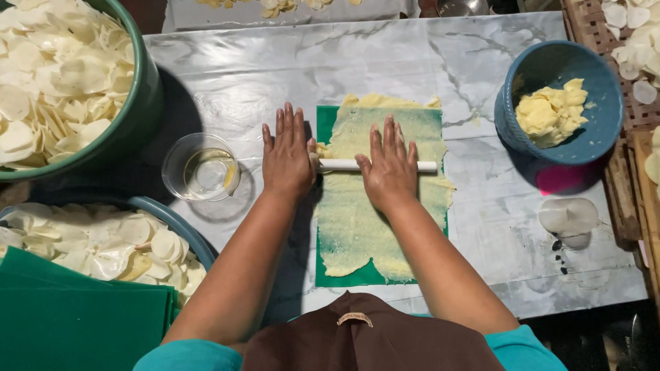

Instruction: Flattening and shaping dough or paste using a small rolling pin on a mat.

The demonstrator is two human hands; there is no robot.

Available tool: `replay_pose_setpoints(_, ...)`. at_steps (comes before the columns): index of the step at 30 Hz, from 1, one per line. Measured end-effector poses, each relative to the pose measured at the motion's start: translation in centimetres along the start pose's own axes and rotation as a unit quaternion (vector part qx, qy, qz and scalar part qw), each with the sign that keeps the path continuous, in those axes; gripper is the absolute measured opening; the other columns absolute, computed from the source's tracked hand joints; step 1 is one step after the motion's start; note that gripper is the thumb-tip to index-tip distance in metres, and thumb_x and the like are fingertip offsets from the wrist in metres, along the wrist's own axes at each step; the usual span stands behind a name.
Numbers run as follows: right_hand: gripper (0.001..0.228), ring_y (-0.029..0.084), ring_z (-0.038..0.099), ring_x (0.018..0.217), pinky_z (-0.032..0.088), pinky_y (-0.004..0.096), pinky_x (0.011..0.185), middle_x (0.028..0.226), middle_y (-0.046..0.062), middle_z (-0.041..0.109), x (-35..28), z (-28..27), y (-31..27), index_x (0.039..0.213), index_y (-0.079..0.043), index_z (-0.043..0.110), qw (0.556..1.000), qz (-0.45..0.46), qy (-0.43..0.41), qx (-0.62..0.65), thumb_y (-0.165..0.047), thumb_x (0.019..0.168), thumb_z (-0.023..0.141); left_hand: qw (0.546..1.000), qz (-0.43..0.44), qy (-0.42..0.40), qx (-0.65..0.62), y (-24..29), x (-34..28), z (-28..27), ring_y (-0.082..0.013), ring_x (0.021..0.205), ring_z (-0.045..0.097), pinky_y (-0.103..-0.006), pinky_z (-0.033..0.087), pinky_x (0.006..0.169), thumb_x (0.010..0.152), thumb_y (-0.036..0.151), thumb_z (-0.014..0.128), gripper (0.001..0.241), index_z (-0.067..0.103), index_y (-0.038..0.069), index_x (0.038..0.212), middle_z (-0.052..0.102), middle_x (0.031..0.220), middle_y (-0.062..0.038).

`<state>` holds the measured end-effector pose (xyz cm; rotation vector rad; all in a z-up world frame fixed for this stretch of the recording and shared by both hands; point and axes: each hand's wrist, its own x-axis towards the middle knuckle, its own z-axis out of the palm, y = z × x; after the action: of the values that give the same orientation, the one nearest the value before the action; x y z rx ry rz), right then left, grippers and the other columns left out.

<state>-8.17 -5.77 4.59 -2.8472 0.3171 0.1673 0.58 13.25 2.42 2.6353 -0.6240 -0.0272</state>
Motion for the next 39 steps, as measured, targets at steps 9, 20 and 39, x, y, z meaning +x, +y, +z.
replay_pose_setpoints(9, 0.072, 0.032, 0.011, 0.158, 0.003, 0.058, 0.125, 0.172, 0.017, 0.009, -4.4, 2.2, 1.1, 0.165, -0.007, 0.011, 0.998, -0.045, 0.005, -0.031, -0.05, 0.11, 0.027, 0.991, -0.084, -0.08, 0.065, 1.1, -4.0, -0.2, -0.0324, 0.16, -0.004, -0.0561, -0.011, 0.126, 0.109, 0.044, 0.021, 0.069, 0.011, 0.002, 0.163, 0.001, 0.172, -0.019)
replay_pose_setpoints(20, 0.071, 0.028, -0.005, 0.16, -0.007, 0.075, 0.118, 0.174, 0.011, -0.004, 6.4, 0.9, 1.9, 0.167, -0.021, 0.011, 0.997, 0.051, -0.029, -0.057, -0.059, 0.108, 0.019, 0.991, -0.109, -0.064, 0.053, -0.9, 6.7, 2.1, -0.0309, 0.16, -0.008, -0.0606, -0.016, 0.125, 0.111, 0.048, 0.018, 0.07, 0.011, 0.005, 0.166, -0.005, 0.173, -0.015)
replay_pose_setpoints(39, 0.061, 0.03, 0.011, 0.158, 0.004, 0.058, 0.125, 0.173, 0.012, 0.008, -5.5, 1.6, 1.6, 0.164, -0.011, 0.02, 0.997, -0.068, -0.017, -0.017, -0.038, 0.11, 0.029, 0.985, -0.098, -0.118, 0.078, 1.7, -5.3, -1.3, -0.0298, 0.159, -0.006, -0.0573, -0.014, 0.125, 0.11, 0.044, 0.022, 0.068, 0.01, 0.005, 0.164, -0.003, 0.173, -0.014)
